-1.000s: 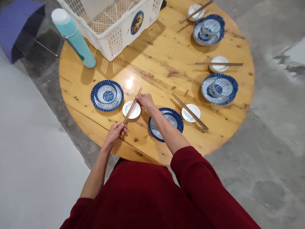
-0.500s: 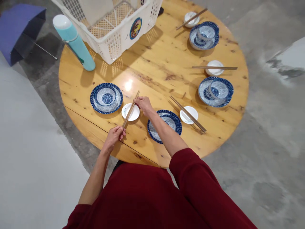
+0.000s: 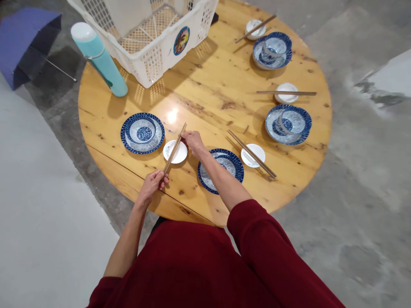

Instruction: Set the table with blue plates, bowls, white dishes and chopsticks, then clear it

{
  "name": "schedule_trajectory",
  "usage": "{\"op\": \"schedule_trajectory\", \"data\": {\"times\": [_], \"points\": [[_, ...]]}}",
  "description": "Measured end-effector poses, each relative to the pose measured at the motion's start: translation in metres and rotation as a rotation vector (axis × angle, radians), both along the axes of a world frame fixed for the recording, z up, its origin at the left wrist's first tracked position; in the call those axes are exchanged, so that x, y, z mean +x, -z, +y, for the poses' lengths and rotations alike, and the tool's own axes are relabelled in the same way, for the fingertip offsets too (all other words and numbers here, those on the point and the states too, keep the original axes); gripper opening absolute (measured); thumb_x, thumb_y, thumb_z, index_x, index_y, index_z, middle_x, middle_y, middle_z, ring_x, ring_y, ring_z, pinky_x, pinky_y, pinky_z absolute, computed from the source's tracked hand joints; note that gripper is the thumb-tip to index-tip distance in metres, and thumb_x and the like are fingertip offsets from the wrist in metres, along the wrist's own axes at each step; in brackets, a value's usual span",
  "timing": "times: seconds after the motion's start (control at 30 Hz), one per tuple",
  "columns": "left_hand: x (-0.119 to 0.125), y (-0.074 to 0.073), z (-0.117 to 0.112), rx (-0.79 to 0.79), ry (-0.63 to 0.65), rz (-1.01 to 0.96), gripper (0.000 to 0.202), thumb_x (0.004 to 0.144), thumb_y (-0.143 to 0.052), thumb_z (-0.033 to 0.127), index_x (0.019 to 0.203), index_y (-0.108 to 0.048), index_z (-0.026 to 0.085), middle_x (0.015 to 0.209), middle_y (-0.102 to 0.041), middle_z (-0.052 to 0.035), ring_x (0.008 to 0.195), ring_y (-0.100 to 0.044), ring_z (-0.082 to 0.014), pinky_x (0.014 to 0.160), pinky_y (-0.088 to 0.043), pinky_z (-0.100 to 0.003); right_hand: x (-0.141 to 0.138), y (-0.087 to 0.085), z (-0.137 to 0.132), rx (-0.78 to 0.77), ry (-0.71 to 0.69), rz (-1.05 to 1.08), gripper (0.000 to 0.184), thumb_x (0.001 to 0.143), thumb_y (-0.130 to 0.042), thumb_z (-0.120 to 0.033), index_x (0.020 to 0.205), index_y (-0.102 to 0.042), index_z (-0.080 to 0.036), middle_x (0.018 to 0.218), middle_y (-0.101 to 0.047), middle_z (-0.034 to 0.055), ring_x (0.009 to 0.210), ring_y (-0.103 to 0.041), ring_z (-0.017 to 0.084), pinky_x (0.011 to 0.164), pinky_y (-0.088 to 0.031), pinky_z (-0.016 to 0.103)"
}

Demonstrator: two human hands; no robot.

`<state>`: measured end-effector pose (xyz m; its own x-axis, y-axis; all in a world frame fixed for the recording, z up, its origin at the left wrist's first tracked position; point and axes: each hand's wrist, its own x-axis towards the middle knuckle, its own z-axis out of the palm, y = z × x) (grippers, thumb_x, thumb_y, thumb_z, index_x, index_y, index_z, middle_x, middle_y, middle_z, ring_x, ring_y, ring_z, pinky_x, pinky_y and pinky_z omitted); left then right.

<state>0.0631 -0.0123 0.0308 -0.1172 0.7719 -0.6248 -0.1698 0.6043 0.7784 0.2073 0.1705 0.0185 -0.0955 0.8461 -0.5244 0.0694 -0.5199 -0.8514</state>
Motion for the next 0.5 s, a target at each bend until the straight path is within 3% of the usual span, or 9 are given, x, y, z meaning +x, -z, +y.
{"op": "schedule_trajectory", "data": {"times": [0.13,0.5], "points": [[-0.0006,-0.0019,0.0004,-0.003,0.003,0.0,0.033,0.083,-0.066,0.046,0.081,-0.067,0.013,0.066,-0.065,-0.0009,0.045,-0.046,-0.0049,0.044,-0.035,-0.017,0.0003,-0.0013,0.0012,-0.02,0.0,-0.008,0.017,0.081,-0.063,-0.025,0.066,-0.063,-0.017,0.059,-0.062,-0.0006,0.047,-0.051,0.009,0.044,-0.036,0.021],[-0.001,-0.0036,0.0034,0.005,0.044,0.059,0.033,0.085,-0.06,0.046,0.079,-0.065,0.014,0.067,-0.065,-0.001,0.046,-0.046,-0.0056,0.044,-0.036,-0.017,0.0009,0.0001,0.0006,-0.006,0.021,0.018,0.017,0.079,-0.064,-0.023,0.064,-0.062,-0.015,0.055,-0.06,-0.001,0.047,-0.05,0.009,0.047,-0.04,0.021]]}}
